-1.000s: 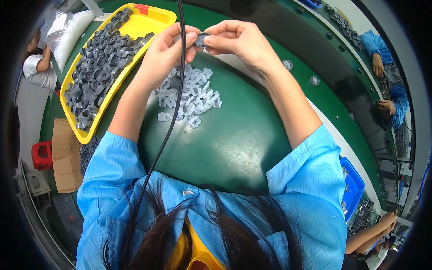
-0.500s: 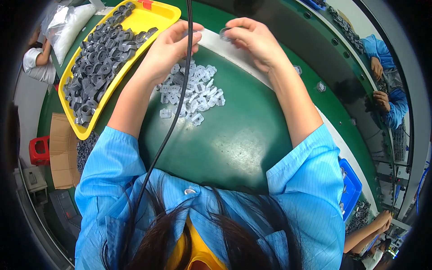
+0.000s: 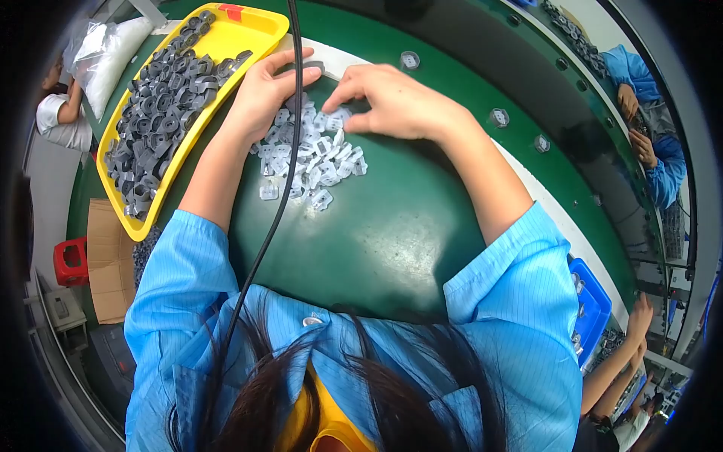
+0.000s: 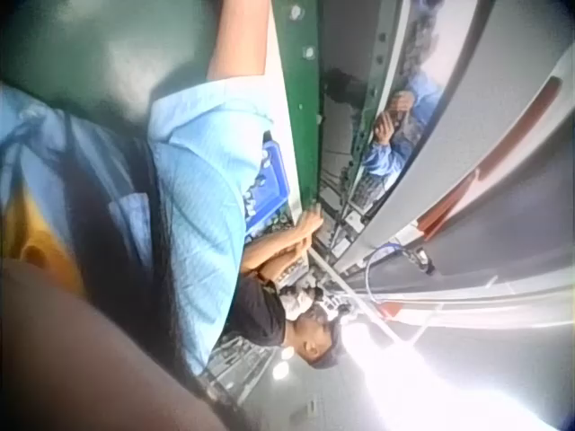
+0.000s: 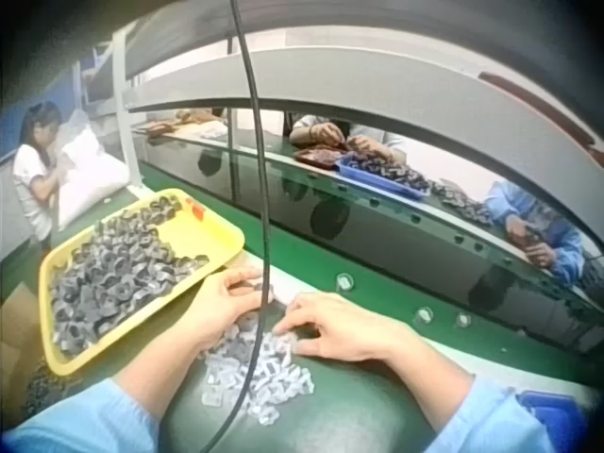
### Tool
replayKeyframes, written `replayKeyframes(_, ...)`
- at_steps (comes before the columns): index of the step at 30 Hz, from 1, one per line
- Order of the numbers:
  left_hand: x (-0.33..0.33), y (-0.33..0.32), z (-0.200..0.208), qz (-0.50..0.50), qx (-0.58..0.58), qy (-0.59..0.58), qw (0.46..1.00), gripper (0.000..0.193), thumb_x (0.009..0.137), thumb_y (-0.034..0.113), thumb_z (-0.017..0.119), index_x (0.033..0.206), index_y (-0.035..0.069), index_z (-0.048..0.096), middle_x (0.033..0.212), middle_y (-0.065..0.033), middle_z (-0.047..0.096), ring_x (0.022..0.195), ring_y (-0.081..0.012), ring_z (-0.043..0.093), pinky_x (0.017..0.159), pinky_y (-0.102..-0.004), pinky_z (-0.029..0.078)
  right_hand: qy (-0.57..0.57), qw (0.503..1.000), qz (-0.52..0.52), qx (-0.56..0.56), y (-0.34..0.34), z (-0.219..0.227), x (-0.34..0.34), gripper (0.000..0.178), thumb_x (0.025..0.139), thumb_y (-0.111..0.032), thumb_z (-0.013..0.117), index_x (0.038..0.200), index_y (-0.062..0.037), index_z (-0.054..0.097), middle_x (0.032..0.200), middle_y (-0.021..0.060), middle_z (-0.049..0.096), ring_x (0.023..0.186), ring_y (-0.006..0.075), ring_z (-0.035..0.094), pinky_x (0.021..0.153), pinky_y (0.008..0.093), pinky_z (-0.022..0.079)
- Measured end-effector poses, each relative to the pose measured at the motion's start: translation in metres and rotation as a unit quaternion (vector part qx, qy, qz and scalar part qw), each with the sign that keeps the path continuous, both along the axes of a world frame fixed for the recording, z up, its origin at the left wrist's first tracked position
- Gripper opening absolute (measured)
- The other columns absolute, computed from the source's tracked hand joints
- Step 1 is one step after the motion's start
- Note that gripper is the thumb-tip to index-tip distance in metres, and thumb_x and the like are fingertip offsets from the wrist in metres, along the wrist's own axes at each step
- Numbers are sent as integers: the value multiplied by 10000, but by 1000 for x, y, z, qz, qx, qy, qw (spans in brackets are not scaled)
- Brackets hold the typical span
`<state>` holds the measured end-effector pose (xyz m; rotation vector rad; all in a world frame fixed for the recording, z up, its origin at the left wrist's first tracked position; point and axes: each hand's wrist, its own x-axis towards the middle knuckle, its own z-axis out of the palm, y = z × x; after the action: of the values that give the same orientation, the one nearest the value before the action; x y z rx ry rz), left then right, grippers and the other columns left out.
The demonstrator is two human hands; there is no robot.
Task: The person assembles small circular plastic components onto translucent holders by hand at a factory workbench.
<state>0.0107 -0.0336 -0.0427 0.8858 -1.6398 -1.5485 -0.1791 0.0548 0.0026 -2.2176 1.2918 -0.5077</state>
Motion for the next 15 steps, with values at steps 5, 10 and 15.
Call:
replayKeyframes(5, -21, 13, 10, 65, -94, -47, 992, 441, 785, 219, 727, 1153, 19, 589, 937, -61, 643, 797, -88, 581, 670, -211, 469, -27, 993, -105, 54, -8, -5, -14, 322, 709, -122, 741, 995, -13, 642, 926, 100, 621, 880, 205, 601, 789, 324, 487)
replayKeyframes(10, -31, 7, 11, 46, -127, 1, 991, 427, 785, 186, 728, 1150, 22, 578, 924, -75, 654, 843, -104, 605, 697, -222, 475, -45, 992, -111, 42, -8, 2, -16, 354, 686, -89, 747, 1006, -10, 618, 814, 60, 592, 809, 148, 564, 737, 293, 462)
replayKeyframes(15, -7, 13, 29, 11, -87, -21, 996, 447, 762, 100, 732, 1152, 3, 536, 964, -102, 660, 885, -127, 622, 770, -237, 493, -147, 984, -99, -2, -10, -4, -20, 230, 741, -164, 713, 900, -9, 651, 735, 54, 605, 705, 133, 565, 661, 300, 461)
